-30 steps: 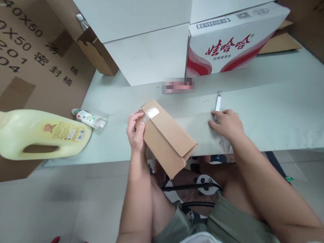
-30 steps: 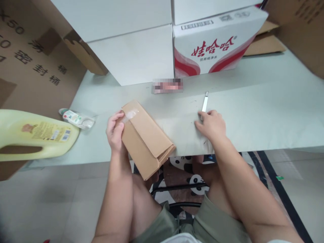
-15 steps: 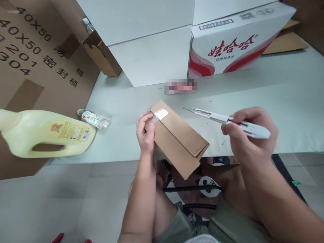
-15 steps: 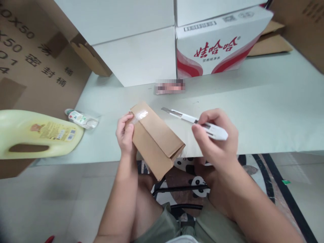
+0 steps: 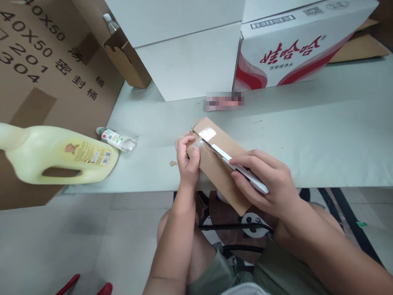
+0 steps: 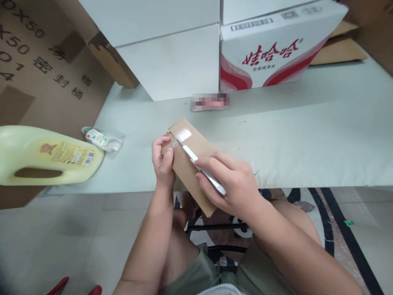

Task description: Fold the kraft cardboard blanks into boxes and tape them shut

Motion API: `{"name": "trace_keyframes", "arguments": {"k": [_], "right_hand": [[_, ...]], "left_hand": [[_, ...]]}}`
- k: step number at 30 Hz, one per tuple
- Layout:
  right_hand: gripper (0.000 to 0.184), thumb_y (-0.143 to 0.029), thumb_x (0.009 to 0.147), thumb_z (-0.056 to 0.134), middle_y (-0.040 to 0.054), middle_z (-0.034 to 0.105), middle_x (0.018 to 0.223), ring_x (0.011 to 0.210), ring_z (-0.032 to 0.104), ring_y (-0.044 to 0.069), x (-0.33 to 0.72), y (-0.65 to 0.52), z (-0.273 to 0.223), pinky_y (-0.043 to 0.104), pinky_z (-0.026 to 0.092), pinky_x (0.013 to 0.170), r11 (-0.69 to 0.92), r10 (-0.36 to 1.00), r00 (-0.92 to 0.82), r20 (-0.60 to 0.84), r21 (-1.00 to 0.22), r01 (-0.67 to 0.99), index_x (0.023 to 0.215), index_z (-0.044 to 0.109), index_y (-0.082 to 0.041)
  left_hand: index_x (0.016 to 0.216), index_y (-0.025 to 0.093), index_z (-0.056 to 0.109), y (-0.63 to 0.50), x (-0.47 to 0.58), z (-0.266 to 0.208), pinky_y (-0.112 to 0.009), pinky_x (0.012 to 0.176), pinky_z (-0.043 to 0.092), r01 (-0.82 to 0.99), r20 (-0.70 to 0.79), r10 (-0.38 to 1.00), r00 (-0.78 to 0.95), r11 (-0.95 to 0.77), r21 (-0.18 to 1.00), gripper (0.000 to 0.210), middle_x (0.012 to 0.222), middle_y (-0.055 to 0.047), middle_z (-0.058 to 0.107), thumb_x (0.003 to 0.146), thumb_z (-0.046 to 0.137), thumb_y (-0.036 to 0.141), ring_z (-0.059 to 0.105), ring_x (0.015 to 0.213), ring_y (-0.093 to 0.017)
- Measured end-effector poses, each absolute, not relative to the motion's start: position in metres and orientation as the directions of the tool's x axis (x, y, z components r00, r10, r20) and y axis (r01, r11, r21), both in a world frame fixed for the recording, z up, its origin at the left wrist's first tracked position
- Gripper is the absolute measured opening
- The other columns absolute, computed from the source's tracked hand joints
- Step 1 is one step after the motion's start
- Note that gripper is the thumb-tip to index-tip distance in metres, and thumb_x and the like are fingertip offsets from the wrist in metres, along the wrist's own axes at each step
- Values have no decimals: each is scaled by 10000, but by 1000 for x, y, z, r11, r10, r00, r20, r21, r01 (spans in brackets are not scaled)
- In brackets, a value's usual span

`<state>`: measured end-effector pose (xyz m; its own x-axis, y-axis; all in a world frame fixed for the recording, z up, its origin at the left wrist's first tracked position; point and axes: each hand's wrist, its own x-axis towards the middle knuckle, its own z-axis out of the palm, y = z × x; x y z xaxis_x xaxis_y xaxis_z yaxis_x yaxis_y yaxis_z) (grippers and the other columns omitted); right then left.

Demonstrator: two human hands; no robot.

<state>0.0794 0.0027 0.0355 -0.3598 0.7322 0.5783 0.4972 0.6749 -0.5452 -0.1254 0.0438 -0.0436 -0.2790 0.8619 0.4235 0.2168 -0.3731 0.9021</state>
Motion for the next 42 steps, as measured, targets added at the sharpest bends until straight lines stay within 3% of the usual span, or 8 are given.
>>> {"name": "trace_keyframes", "arguments": {"k": [4,13,20,25,32,38,42], "right_hand": [[178,-159,929,569,62,733,994,824,706,191,78,2,35,314,532,670,675,731,-380,567,-519,524,1063,640,-250],[153,-187,948,555,48,760,1028,852,713,204,72,6,30,332,519,683,666,731,-387,563,-462,585,1052,650,-247],[116,-137,899,565,56,721,913,713,668,165,75,4,26,307,498,615,725,665,-346,661,-462,511,950,624,-223],[119,-168,934,578,63,746,1004,803,695,191,72,5,27,320,507,659,689,699,-376,608,-433,581,1015,654,-210],[99,-142,894,585,70,736,967,751,663,184,74,4,27,318,481,635,727,661,-393,640,-415,546,942,655,-193],[110,-199,931,575,32,754,1021,774,644,184,71,5,31,322,456,641,677,716,-422,556,-407,614,993,665,-212],[94,-169,901,582,49,753,1010,746,633,178,72,4,30,321,460,633,697,684,-398,611,-388,603,934,663,-203]], "left_hand": [[1060,240,607,44,-126,-43,-463,1138,359,244,431,858,-281,-370,896,366,1217,-105,576,892,585,565,492,1324,-305],[1021,245,617,44,-124,-41,-457,1120,368,248,432,859,-275,-370,895,316,1199,-102,586,904,583,537,499,1324,-308],[999,239,616,45,-125,-40,-445,1111,384,287,471,839,-272,-397,872,231,1142,-94,601,924,565,452,510,1324,-295],[1011,242,615,45,-126,-42,-453,1114,388,313,463,846,-266,-378,871,248,1178,-98,602,914,560,463,515,1322,-297],[1001,241,615,45,-127,-42,-461,1111,389,311,458,847,-268,-374,874,223,1161,-100,610,902,567,434,523,1316,-305],[985,239,607,45,-126,-42,-448,1099,395,312,440,849,-292,-351,883,203,1140,-92,615,894,561,415,514,1325,-300],[987,239,602,45,-126,-42,-454,1104,386,316,447,848,-285,-357,879,201,1141,-91,611,894,555,412,508,1325,-300]]}}
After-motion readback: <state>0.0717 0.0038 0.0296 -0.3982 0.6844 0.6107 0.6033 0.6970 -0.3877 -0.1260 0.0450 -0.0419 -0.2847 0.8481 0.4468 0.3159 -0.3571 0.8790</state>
